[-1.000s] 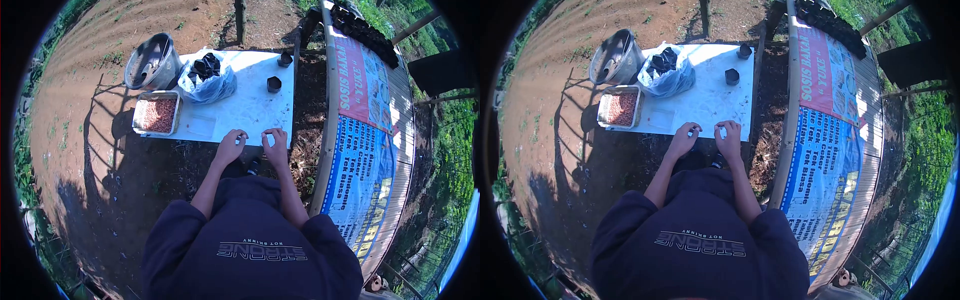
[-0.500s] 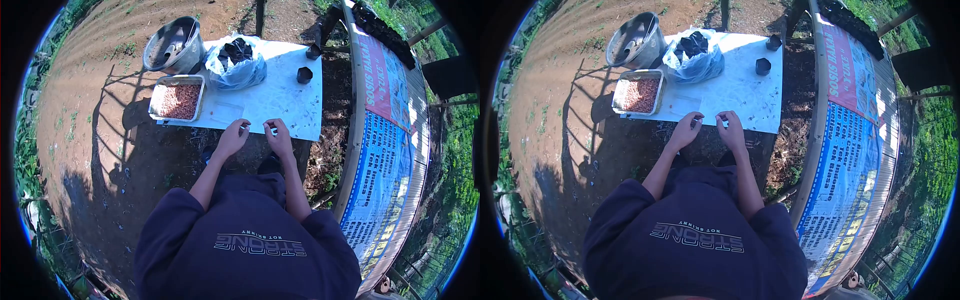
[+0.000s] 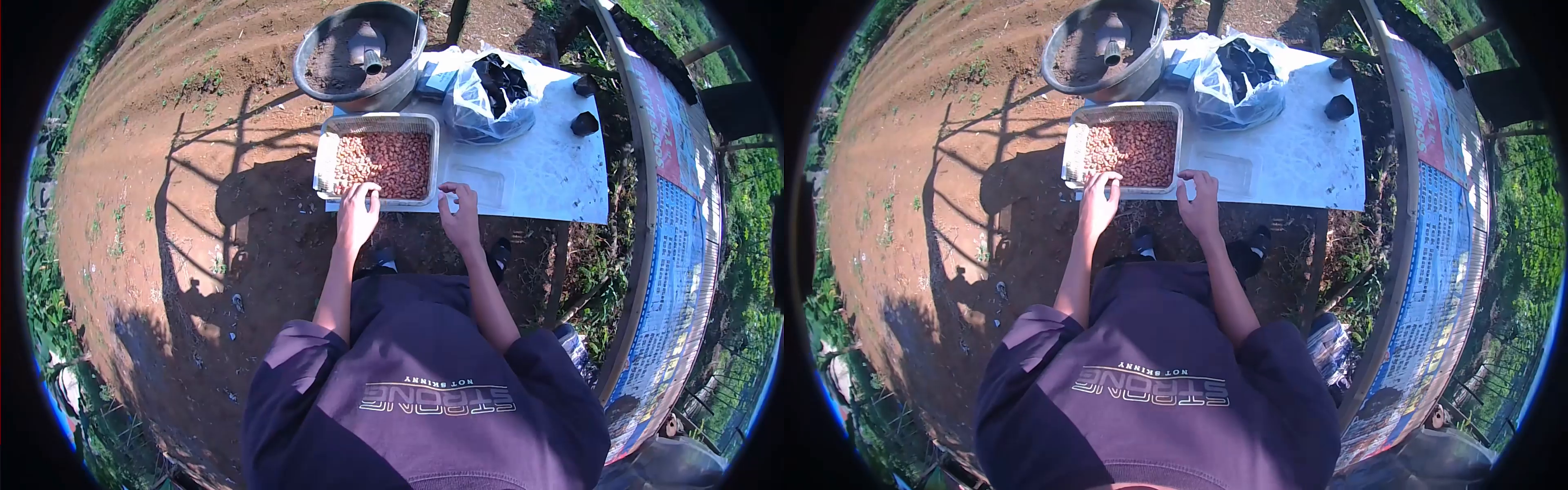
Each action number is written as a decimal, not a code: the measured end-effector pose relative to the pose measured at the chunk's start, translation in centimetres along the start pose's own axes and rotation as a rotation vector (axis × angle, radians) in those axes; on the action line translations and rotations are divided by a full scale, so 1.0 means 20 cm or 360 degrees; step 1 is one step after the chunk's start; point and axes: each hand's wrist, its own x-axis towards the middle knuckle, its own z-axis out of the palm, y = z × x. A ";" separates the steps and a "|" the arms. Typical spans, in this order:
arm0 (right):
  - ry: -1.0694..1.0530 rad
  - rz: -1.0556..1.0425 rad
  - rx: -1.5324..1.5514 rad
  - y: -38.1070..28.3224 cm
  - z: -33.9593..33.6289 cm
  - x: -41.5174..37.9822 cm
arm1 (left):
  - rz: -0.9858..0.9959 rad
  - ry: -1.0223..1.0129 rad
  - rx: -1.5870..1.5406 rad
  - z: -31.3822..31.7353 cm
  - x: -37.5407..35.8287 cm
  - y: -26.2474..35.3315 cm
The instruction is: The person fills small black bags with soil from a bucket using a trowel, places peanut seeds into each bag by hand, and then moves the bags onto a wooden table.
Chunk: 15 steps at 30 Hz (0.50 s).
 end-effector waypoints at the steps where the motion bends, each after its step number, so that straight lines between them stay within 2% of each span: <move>1: 0.0011 0.0060 0.0019 -0.03 0.05 0.00 | 0.0047 0.0032 0.0015 -0.02 0.02 -0.06; 2: 0.0029 0.0119 0.0038 -0.05 0.10 0.00 | 0.0100 0.0064 0.0029 -0.03 0.04 -0.11; 3: 0.0015 0.0071 -0.0048 -0.04 0.14 0.00 | 0.0019 0.0014 -0.0045 -0.03 0.07 -0.16; 6: 0.0031 -0.0101 -0.0277 -0.02 0.21 0.03 | 0.0062 0.0102 0.0072 0.01 0.10 -0.24; 8: 0.0120 -0.0229 -0.0402 -0.02 0.24 0.06 | 0.0231 0.0209 0.0089 0.09 0.13 -0.34; 10: 0.0138 -0.0203 -0.0442 0.02 0.27 0.10 | 0.0210 0.0103 0.0097 0.11 0.16 -0.35; 13: 0.0188 -0.0132 -0.0439 0.05 0.28 0.12 | 0.0549 0.0185 0.0054 0.17 0.23 -0.37; 15: 0.0196 -0.0154 -0.0520 0.05 0.27 0.13 | 0.0567 0.0147 0.0034 0.22 0.27 -0.36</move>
